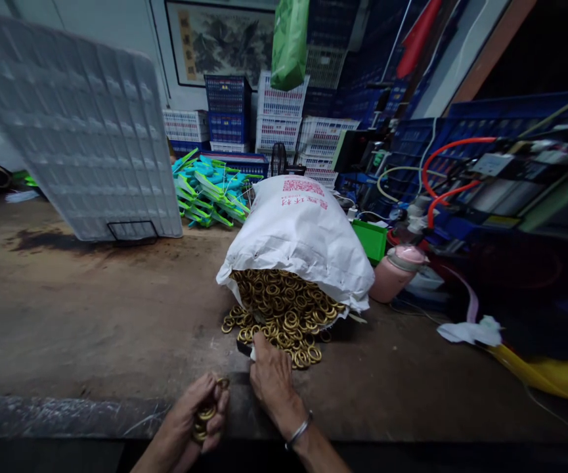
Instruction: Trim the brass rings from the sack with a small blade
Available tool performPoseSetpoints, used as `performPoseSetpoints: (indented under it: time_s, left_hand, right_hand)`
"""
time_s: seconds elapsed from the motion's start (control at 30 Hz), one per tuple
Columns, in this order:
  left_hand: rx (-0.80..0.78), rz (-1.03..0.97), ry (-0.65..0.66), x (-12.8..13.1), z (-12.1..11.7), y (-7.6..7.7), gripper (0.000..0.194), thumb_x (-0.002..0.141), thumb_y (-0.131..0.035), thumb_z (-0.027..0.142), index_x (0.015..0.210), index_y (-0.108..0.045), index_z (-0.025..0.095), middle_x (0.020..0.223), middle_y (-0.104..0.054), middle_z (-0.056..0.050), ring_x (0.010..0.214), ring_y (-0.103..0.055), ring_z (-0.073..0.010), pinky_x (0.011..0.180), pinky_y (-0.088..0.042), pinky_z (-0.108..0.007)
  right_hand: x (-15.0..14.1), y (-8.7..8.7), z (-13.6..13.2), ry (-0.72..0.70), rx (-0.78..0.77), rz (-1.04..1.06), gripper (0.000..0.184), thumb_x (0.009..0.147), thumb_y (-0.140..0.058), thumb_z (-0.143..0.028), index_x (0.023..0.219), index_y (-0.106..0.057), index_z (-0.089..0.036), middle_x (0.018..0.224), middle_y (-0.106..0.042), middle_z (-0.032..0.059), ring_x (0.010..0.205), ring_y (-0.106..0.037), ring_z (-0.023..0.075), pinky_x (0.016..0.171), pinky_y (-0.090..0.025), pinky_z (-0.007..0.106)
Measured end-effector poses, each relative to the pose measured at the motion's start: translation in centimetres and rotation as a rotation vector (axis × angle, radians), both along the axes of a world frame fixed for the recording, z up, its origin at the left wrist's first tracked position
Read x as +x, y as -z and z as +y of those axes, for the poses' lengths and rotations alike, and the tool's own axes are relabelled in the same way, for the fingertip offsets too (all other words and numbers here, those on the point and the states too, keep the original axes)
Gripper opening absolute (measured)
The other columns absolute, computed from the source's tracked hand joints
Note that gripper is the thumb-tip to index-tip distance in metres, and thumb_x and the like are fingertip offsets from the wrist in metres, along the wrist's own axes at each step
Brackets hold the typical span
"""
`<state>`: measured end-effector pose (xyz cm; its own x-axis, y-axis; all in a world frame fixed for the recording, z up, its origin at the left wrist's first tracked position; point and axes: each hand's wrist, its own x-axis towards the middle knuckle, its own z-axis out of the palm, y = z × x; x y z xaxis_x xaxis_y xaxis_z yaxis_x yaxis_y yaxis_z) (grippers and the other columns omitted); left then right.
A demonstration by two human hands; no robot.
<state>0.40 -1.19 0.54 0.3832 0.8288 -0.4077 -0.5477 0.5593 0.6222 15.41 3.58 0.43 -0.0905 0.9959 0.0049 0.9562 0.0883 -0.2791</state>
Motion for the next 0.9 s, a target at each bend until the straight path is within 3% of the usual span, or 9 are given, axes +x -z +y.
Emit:
performPoseSetpoints:
  time_s: [0.13, 0.37, 0.5, 0.6, 0.73, 0.9]
  left_hand:
    - [-0.04, 0.014, -0.051, -0.6, 0.6, 0.5, 0.031, 0.073, -0.06, 0.044, 0.067, -0.051, 0.015, 0.069, -0.057, -0.002, 0.044, -0.044, -0.0052, 0.034, -0.029, -0.016]
    - [-0.093, -0.025, -0.055, -0.6, 0.7, 0.4, 0.023, 0.072, -0.061, 0.034, 0.088, -0.054, 0.018, 0.066, -0.057, 0.0, 0.044, -0.048, -0.0072, 0.033, -0.025, -0.015]
    - [-0.154, -0.089, -0.052, -0.8, 1.0, 0.7, 0.023, 0.069, -0.065, 0.034, 0.075, -0.054, 0.015, 0.066, -0.056, 0.0, 0.05, -0.05, -0.0067, 0.036, -0.026, -0.014]
    - [-0.146, -0.093, -0.088, -0.7, 1.2, 0.8, 0.026, 0.066, -0.069, 0.033, 0.068, -0.05, 0.015, 0.067, -0.056, 0.0, 0.051, -0.05, -0.0064, 0.037, -0.026, -0.014]
    - [-0.116, -0.022, -0.122, -0.2, 1.4, 1.0, 0.028, 0.065, -0.07, 0.032, 0.07, -0.047, 0.016, 0.064, -0.054, 0.002, 0.049, -0.048, -0.0049, 0.037, -0.025, -0.013]
    - [0.026, 0.146, -0.133, 0.4, 1.4, 1.7, 0.029, 0.072, -0.062, 0.041, 0.072, -0.047, 0.017, 0.062, -0.051, 0.005, 0.044, -0.043, -0.0032, 0.037, -0.029, -0.013]
  right_hand:
    - [-0.3, 0.0, 1.9, -0.019, 0.023, -0.108, 0.043, 0.074, -0.044, -0.008, 0.116, -0.044, -0.017, 0.09, -0.065, 0.0084, 0.076, -0.06, 0.019, 0.06, -0.03, 0.026]
    - [-0.4, 0.0, 3.0, -0.015, -0.042, -0.201, 0.028, 0.081, -0.042, -0.013, 0.108, -0.047, -0.015, 0.077, -0.065, 0.0081, 0.071, -0.061, 0.0204, 0.057, -0.029, 0.026]
    - [0.3, 0.4, 2.9, -0.035, 0.002, -0.145, 0.028, 0.08, -0.044, -0.014, 0.108, -0.046, -0.013, 0.079, -0.064, 0.0089, 0.073, -0.059, 0.0192, 0.059, -0.029, 0.025]
    - [0.5, 0.5, 2.5, -0.02, -0.015, 0.027, 0.022, 0.076, -0.045, -0.01, 0.096, -0.049, -0.017, 0.074, -0.062, 0.004, 0.067, -0.058, 0.0158, 0.058, -0.03, 0.023]
    - [0.1, 0.3, 1.1, -0.069, -0.041, 0.456, 0.004, 0.08, -0.041, -0.02, 0.081, -0.045, -0.02, 0.068, -0.054, -0.0012, 0.063, -0.052, 0.0129, 0.058, -0.033, 0.021]
    - [-0.7, 0.8, -0.9, -0.105, -0.196, 0.93, 0.015, 0.083, -0.039, -0.035, 0.079, -0.04, -0.021, 0.055, -0.042, -0.007, 0.049, -0.042, 0.01, 0.052, -0.034, 0.021]
